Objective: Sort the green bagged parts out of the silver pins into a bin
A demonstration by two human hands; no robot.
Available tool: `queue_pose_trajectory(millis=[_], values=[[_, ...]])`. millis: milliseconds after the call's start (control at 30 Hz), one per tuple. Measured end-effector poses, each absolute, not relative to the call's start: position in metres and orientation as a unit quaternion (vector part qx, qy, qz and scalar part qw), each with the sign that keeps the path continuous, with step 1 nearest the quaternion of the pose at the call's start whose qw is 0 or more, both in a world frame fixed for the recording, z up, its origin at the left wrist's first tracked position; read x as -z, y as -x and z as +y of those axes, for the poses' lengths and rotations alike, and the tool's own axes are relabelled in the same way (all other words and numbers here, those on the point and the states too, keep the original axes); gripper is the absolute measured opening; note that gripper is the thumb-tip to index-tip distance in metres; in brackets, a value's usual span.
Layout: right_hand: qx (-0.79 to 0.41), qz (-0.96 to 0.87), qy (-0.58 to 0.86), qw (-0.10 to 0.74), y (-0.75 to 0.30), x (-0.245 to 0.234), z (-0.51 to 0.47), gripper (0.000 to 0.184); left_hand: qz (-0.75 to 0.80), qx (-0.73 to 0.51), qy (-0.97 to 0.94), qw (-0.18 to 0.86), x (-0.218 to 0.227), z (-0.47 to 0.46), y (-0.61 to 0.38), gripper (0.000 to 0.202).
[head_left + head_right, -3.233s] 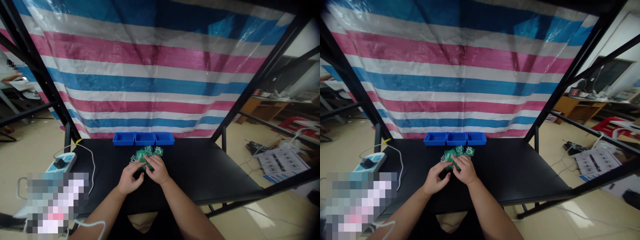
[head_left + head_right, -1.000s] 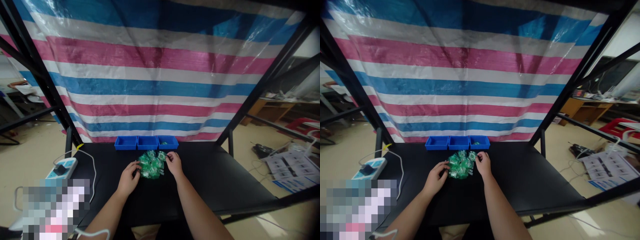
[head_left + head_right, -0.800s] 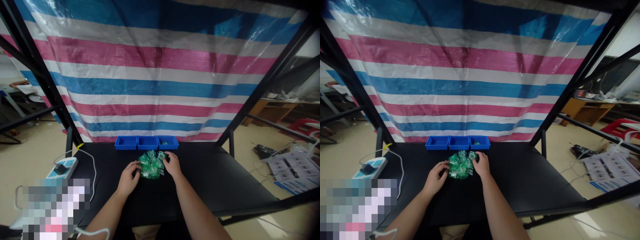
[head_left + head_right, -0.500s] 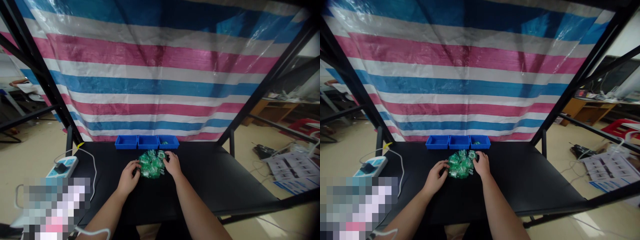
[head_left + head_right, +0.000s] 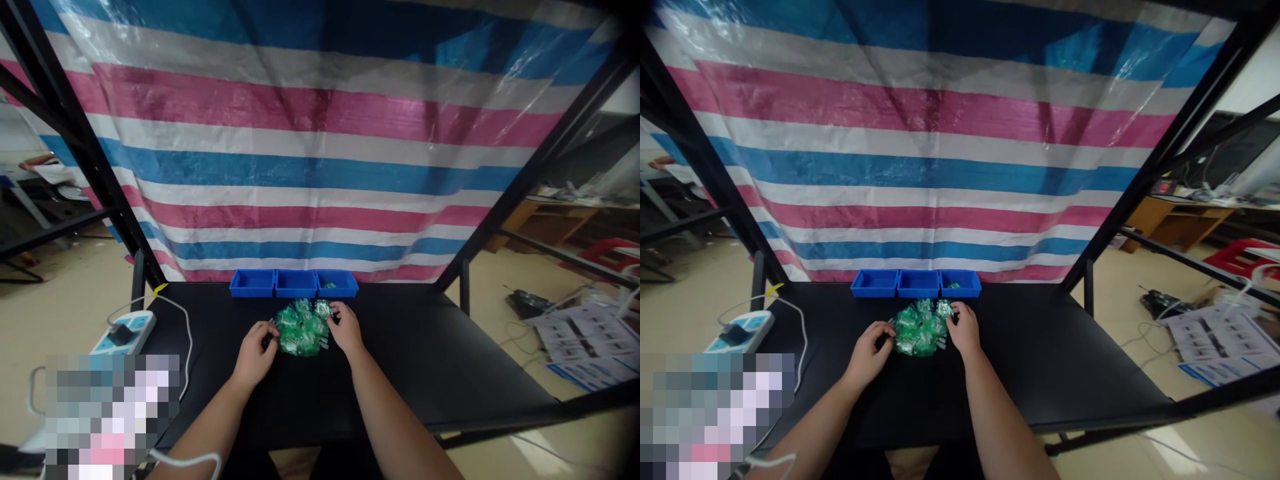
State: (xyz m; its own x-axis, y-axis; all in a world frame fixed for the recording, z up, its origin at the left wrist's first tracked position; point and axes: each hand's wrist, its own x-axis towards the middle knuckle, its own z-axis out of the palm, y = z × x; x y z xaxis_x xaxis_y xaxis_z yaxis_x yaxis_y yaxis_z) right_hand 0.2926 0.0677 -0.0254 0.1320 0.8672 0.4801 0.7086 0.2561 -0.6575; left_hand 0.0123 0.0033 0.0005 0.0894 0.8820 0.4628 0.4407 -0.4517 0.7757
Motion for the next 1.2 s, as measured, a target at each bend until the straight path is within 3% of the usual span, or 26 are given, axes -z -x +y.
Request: queue_pose_trajectory(millis=[167,333,467,667,1200], values=[[-0.103,-0.645,0.605,0.455,-0.293,0.027,0.069,0.030,0.479,-0.478,-0.700,0.228,-0.001,0.002,-0.011,0.011],[-0.159,-0.606,0.578,0.523,-0.297,0.034,0.074,0.039,0.494,-0.468,-0.697,0.226,0.000,0.003,-0.011,0.011],[-0.194,-0.586,0.558,0.555,-0.300,0.038,0.077,0.030,0.498,-0.464,-0.697,0.223,0.000,0.003,-0.011,0.010],[-0.196,-0.579,0.550,0.569,-0.302,0.034,0.076,0.025,0.502,-0.463,-0.698,0.214,0.002,0.004,-0.010,0.011],[-0.275,-0.573,0.531,0.560,-0.298,0.029,0.071,0.035,0.505,-0.457,-0.698,0.222,0.001,0.005,-0.011,0.011]])
